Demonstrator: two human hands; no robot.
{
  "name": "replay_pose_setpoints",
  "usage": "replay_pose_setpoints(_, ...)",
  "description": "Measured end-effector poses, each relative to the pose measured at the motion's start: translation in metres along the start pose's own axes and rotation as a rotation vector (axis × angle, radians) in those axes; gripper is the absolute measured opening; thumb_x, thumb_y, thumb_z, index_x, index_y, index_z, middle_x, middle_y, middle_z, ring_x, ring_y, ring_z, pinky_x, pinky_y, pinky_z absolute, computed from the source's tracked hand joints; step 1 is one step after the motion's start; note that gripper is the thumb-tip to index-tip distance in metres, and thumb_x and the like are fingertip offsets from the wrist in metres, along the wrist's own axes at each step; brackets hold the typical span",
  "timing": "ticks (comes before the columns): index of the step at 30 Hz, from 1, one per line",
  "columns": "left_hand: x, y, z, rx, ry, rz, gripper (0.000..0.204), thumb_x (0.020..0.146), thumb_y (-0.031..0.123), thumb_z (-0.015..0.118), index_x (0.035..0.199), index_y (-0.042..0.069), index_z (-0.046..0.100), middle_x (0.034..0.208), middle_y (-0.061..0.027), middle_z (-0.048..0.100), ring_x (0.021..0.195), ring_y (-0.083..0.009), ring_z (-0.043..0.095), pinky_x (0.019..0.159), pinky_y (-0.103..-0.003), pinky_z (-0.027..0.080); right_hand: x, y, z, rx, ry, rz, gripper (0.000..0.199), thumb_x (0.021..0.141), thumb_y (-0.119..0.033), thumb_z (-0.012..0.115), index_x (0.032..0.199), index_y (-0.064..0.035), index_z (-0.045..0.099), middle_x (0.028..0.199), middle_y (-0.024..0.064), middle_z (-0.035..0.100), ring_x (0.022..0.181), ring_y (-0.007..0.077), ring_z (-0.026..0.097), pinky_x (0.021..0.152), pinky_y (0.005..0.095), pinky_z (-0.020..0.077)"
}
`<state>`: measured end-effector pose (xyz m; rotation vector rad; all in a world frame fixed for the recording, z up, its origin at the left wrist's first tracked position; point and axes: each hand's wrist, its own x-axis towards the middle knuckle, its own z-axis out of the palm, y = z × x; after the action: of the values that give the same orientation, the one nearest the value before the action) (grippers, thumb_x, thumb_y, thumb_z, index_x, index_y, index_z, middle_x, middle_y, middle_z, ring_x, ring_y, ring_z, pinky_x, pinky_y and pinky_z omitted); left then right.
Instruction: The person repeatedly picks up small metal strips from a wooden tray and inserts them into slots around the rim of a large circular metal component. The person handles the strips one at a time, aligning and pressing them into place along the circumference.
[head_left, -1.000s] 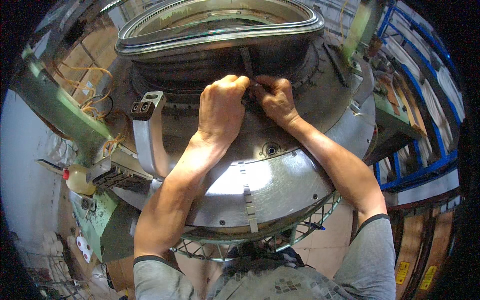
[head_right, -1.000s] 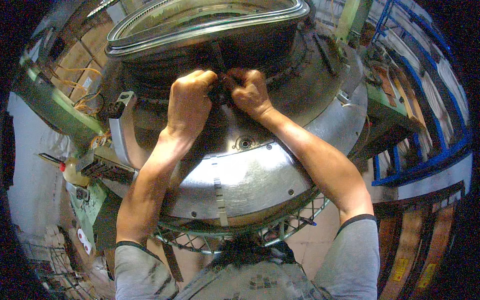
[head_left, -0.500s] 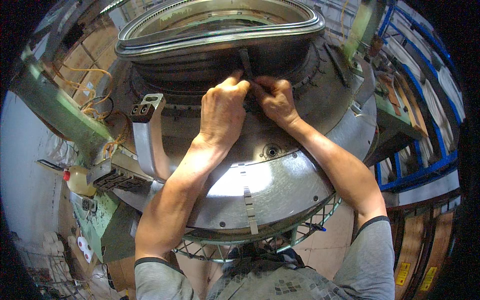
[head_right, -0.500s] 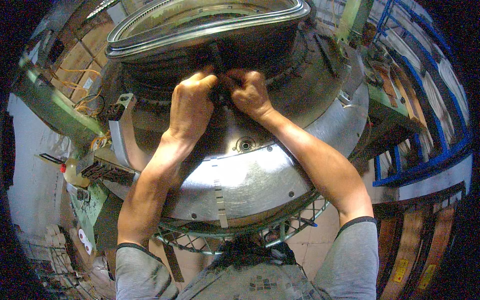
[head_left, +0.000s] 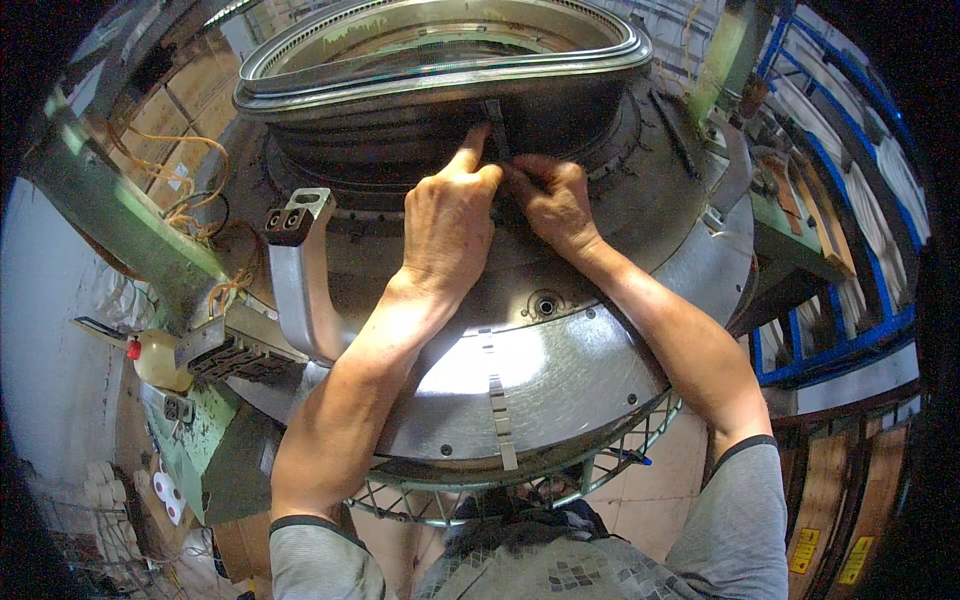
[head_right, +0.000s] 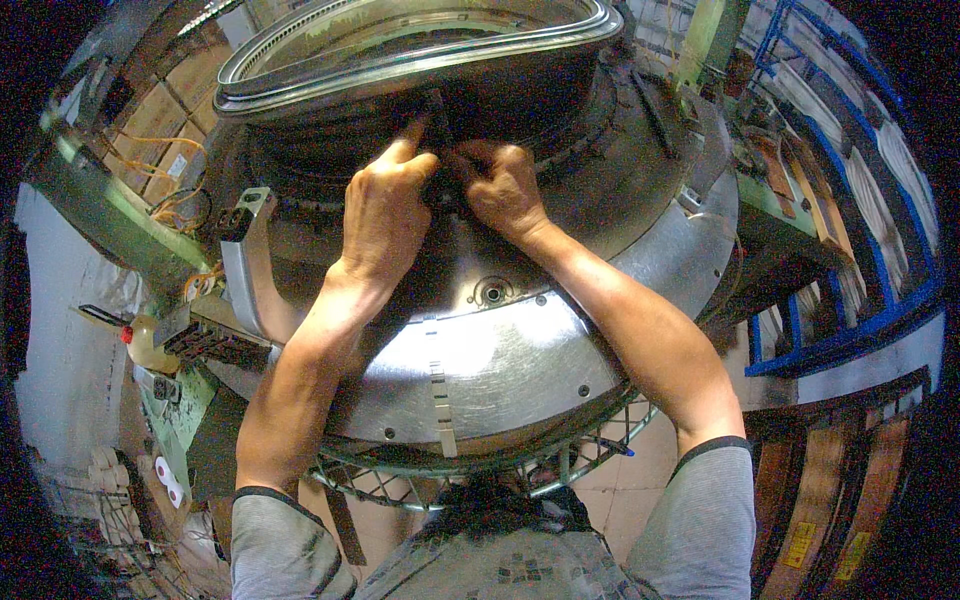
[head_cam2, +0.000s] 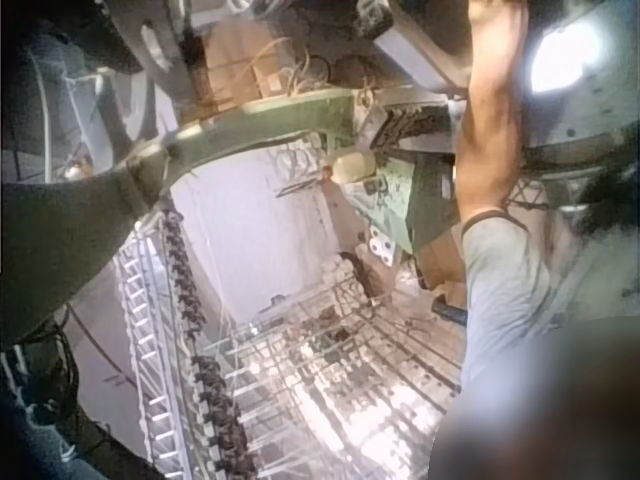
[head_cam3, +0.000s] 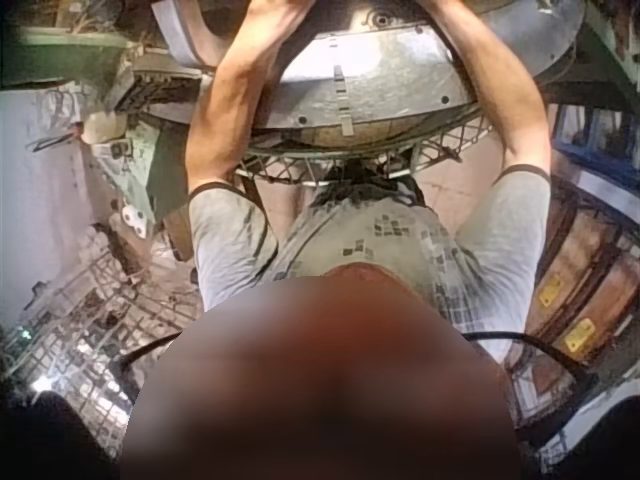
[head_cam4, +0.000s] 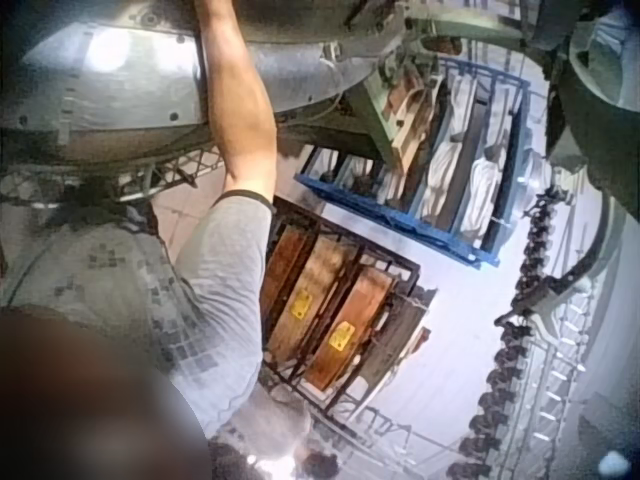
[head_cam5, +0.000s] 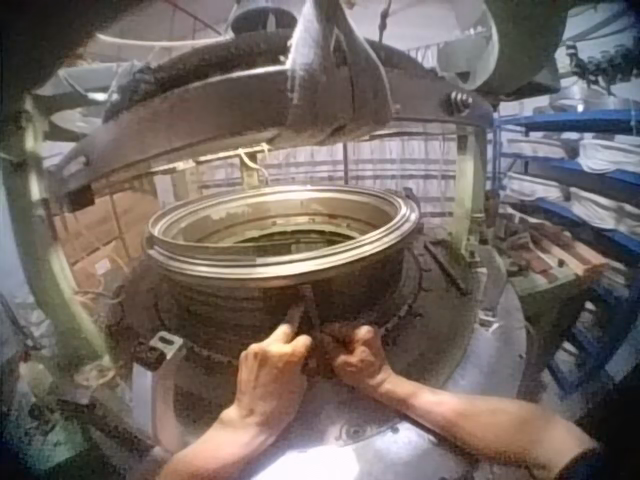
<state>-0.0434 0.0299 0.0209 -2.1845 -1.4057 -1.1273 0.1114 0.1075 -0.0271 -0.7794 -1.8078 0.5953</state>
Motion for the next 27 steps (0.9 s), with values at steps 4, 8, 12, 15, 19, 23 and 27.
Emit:
replay_pose_setpoints(4, -0.0002, -0.0018, 0.0021, -0.016, 0.024, 0.013, 0.011, 0.074, -0.005, 0.058, 0.081, -0.001, 0.065, 0.139, -0.0226, 0.057, 0.083, -0.0409, 0.072, 0.071, -0.044, 0.061, 0.0004, 0.0005, 0.0001, -0.017, 0.004, 0.005, 0.020, 0.090, -0.017, 0.068, 0.100, -0.0004, 0.074, 0.089, 0.0222, 0.073, 0.076, 0.0272, 0.072, 0.070, 0.0372, 0.0538)
replay_pose_setpoints(8, -0.0009, -0.0016, 0.0026, -0.002, 0.001, 0.002, 0.011, 0.074, -0.004, 0.058, 0.081, -0.001, 0.066, 0.139, -0.0226, 0.056, 0.083, -0.0406, 0.072, 0.072, -0.045, 0.061, 0.0006, 0.0006, 0.0011, -0.034, 0.017, -0.013, 0.019, 0.090, -0.018, 0.069, 0.099, -0.0014, 0.075, 0.089, 0.0218, 0.073, 0.077, 0.0296, 0.073, 0.070, 0.0380, 0.0541)
replay_pose_setpoints(12, -0.0008, -0.0012, 0.0027, -0.002, 0.008, 0.005, 0.011, 0.074, -0.005, 0.058, 0.081, -0.001, 0.066, 0.139, -0.0227, 0.056, 0.083, -0.0406, 0.072, 0.072, -0.045, 0.061, 0.0003, -0.0009, 0.0008, -0.055, 0.025, -0.024, 0.019, 0.090, -0.018, 0.069, 0.098, -0.0018, 0.075, 0.089, 0.0220, 0.073, 0.076, 0.0303, 0.072, 0.070, 0.0382, 0.0543)
replay_pose_setpoints(15, -0.0005, -0.0019, 0.0029, 0.000, 0.002, 0.010, 0.011, 0.074, -0.005, 0.059, 0.081, -0.001, 0.066, 0.139, -0.0227, 0.056, 0.083, -0.0406, 0.072, 0.072, -0.045, 0.061, 0.0002, -0.0020, 0.0002, -0.055, 0.019, -0.008, 0.019, 0.090, -0.017, 0.069, 0.098, -0.0017, 0.075, 0.088, 0.0221, 0.073, 0.076, 0.0311, 0.072, 0.070, 0.0382, 0.0543)
replay_pose_setpoints(19, -0.0003, -0.0029, 0.0039, 0.003, 0.009, 0.019, 0.010, 0.074, -0.005, 0.059, 0.080, -0.001, 0.066, 0.139, -0.0229, 0.056, 0.083, -0.0405, 0.072, 0.072, -0.045, 0.061, 0.0010, -0.0023, -0.0003, -0.093, 0.013, -0.039, 0.016, 0.091, -0.012, 0.069, 0.099, 0.0011, 0.074, 0.087, 0.0170, 0.075, 0.076, 0.0179, 0.068, 0.068, 0.0320, 0.0531)
replay_pose_setpoints(23, -0.0003, -0.0032, 0.0045, -0.004, 0.009, 0.015, 0.009, 0.075, -0.004, 0.059, 0.080, -0.001, 0.066, 0.140, -0.0239, 0.055, 0.083, -0.0403, 0.072, 0.072, -0.044, 0.061, 0.0011, -0.0016, 0.0004, -0.073, 0.032, -0.037, 0.019, 0.089, -0.017, 0.069, 0.098, -0.0015, 0.075, 0.088, 0.0220, 0.073, 0.075, 0.0318, 0.072, 0.069, 0.0382, 0.0544)
replay_pose_setpoints(27, -0.0005, -0.0032, 0.0036, -0.024, 0.000, 0.007, 0.009, 0.075, -0.003, 0.060, 0.081, -0.001, 0.067, 0.140, -0.0248, 0.054, 0.083, -0.0402, 0.072, 0.073, -0.044, 0.061, 0.0010, -0.0010, 0.0013, -0.076, 0.036, -0.028, 0.019, 0.088, -0.016, 0.069, 0.098, -0.0007, 0.075, 0.089, 0.0224, 0.073, 0.077, 0.0319, 0.073, 0.071, 0.0385, 0.0547)
